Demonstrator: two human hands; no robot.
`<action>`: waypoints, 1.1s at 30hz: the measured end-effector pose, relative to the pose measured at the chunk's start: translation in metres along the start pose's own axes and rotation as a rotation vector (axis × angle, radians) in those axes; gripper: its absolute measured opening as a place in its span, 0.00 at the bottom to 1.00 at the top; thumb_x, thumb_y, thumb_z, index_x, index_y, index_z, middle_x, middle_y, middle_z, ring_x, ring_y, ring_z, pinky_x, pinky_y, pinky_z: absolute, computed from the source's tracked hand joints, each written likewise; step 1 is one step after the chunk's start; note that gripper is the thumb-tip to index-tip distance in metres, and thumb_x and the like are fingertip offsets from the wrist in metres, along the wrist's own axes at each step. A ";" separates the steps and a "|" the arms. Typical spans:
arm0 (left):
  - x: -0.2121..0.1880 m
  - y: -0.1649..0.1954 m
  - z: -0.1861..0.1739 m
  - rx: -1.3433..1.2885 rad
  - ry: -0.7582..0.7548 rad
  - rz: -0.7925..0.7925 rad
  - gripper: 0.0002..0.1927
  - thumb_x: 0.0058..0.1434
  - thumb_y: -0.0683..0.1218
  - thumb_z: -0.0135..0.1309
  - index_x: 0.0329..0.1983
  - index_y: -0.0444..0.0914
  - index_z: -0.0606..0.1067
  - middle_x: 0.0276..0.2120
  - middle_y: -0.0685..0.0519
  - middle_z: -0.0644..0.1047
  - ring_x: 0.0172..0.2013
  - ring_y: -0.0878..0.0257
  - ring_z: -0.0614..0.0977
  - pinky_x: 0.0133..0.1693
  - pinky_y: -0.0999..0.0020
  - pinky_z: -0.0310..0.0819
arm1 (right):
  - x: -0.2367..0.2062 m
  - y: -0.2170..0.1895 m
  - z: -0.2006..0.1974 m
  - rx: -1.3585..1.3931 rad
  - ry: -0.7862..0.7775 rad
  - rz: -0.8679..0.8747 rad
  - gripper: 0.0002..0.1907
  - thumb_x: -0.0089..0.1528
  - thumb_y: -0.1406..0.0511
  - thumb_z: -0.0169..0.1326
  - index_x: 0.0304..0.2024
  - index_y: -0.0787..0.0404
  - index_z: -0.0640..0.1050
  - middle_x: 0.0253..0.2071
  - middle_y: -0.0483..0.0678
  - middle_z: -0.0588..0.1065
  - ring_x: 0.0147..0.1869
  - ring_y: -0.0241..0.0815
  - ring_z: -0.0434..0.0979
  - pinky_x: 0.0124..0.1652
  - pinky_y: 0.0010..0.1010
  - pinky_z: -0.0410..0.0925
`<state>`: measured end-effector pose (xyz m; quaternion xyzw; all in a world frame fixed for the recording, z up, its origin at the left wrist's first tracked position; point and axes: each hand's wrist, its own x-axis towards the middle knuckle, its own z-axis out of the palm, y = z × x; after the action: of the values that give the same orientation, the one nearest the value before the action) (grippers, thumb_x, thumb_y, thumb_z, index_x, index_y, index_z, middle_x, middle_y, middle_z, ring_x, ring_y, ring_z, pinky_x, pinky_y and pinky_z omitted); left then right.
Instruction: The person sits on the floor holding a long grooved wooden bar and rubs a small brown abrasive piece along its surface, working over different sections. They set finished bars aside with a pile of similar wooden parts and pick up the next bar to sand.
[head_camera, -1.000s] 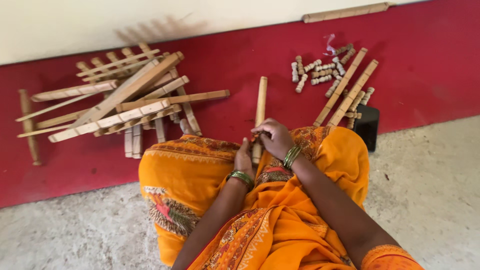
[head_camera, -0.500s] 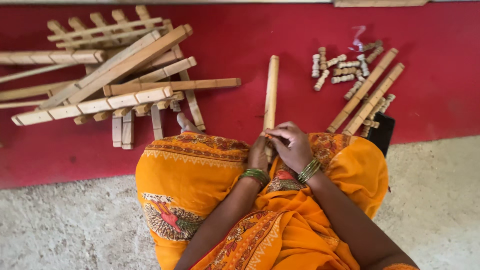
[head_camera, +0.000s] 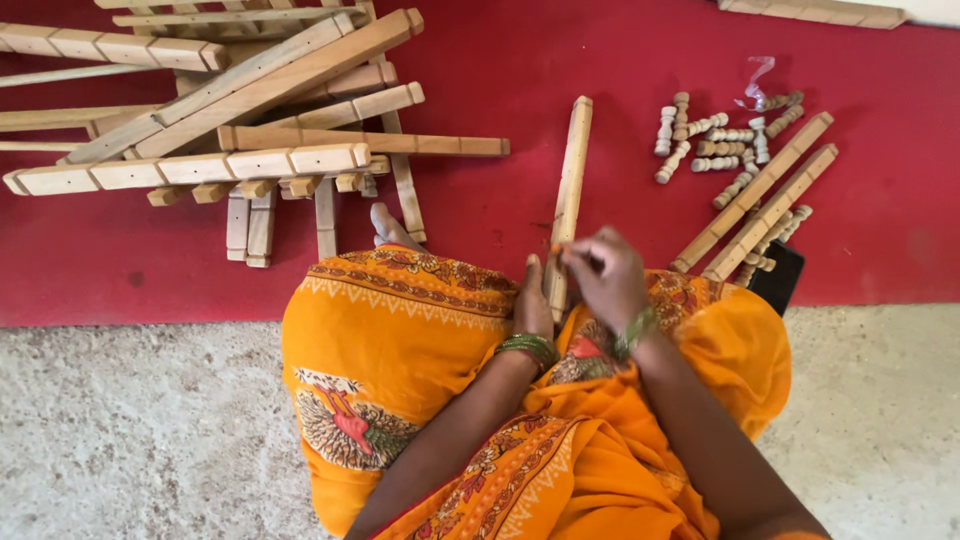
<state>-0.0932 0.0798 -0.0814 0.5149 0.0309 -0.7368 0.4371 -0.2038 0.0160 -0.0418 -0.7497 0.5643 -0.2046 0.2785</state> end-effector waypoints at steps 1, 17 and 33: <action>0.001 -0.001 -0.001 0.078 0.030 -0.018 0.34 0.71 0.69 0.27 0.60 0.42 0.70 0.37 0.57 0.75 0.37 0.71 0.78 0.37 0.71 0.74 | 0.008 0.005 0.000 0.025 0.011 0.009 0.01 0.61 0.68 0.63 0.35 0.58 0.83 0.33 0.45 0.75 0.31 0.32 0.71 0.29 0.24 0.66; 0.019 -0.016 -0.001 -0.153 -0.085 0.174 0.20 0.72 0.49 0.31 0.48 0.38 0.75 0.32 0.56 0.74 0.31 0.69 0.74 0.35 0.72 0.71 | -0.042 -0.019 -0.006 0.011 -0.042 -0.178 0.01 0.62 0.69 0.58 0.35 0.60 0.81 0.34 0.45 0.78 0.31 0.34 0.76 0.29 0.22 0.69; 0.011 -0.013 -0.001 -0.069 -0.114 0.199 0.17 0.74 0.50 0.36 0.47 0.33 0.71 0.31 0.54 0.70 0.29 0.64 0.70 0.31 0.68 0.69 | 0.000 -0.024 -0.011 -0.046 -0.181 -0.016 0.05 0.63 0.63 0.63 0.34 0.57 0.84 0.26 0.45 0.71 0.27 0.36 0.67 0.28 0.26 0.62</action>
<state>-0.1025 0.0816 -0.0953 0.4574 -0.0199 -0.7164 0.5265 -0.1930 0.0192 -0.0180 -0.7759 0.5352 -0.1255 0.3094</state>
